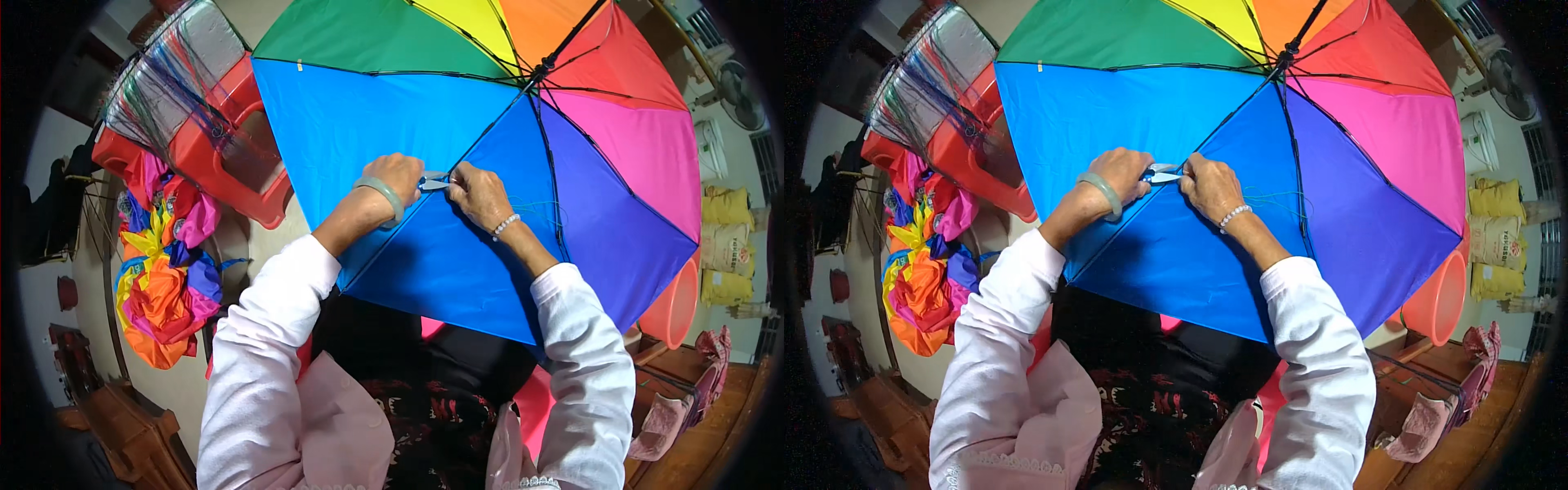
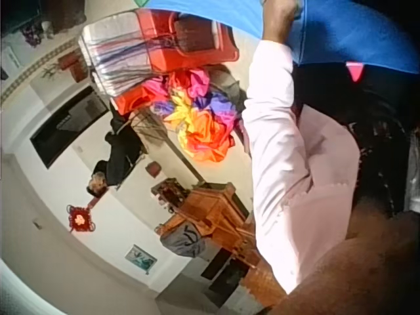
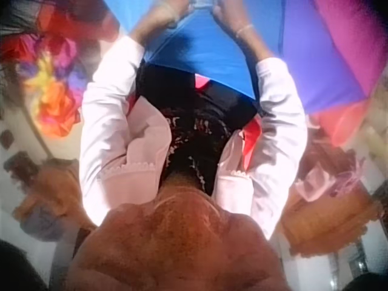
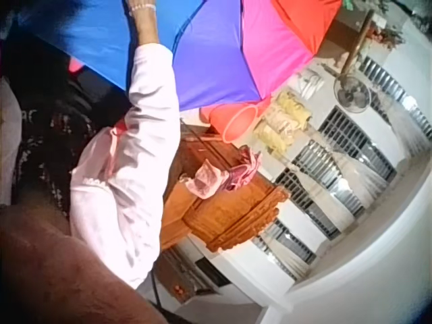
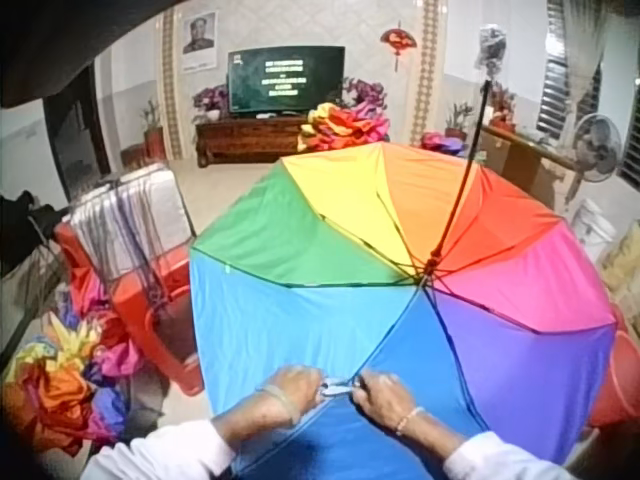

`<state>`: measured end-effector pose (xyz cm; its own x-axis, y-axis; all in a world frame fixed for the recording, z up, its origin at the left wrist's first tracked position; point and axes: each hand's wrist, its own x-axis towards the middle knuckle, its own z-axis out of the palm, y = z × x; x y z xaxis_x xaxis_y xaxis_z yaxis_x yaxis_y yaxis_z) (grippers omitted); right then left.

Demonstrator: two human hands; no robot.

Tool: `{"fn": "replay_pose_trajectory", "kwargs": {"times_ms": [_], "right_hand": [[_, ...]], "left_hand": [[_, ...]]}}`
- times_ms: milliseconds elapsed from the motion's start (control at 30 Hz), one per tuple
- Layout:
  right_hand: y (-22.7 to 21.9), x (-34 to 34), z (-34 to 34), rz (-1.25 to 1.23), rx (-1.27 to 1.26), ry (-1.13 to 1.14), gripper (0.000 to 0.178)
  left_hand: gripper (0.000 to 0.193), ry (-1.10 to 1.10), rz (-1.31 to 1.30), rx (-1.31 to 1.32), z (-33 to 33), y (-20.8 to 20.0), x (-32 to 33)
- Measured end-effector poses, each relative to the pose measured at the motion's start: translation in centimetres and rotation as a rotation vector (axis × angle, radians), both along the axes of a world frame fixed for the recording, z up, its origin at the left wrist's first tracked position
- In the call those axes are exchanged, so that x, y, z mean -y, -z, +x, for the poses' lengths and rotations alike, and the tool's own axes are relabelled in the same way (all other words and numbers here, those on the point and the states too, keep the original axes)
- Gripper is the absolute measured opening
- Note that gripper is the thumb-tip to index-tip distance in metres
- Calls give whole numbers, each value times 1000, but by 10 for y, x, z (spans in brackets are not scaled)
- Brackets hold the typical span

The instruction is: Repairing or disassembling a colorful umbrella using a small cutting tool to unpick seams.

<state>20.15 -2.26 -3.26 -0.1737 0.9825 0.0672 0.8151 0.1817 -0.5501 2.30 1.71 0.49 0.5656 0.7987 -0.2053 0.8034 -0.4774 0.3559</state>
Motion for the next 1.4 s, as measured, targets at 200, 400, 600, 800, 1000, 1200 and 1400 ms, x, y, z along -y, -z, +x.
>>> {"fn": "replay_pose_trajectory", "kwargs": {"times_ms": [200,400,600,800,1000,1200,1400], "right_hand": [[2,-3,2,-48,-129,65,11],[11,2,-4,37,-88,54,11],[12,1,-3,55,-144,73,11],[7,3,-9,-1,-278,125,9],[1,4,-13,88,-103,83,9],[-19,3,9,56,63,-54,6],[-128,1,248,35,555,270,27]], "left_hand": [[15,35,66,-141,7,3,3],[11,65,53,-184,9,-1,2],[11,74,106,-214,12,-6,5],[14,58,132,-202,16,0,11],[15,68,156,-197,19,4,13],[12,52,187,-56,14,30,9],[24,104,-93,45,-19,13,0]]}}
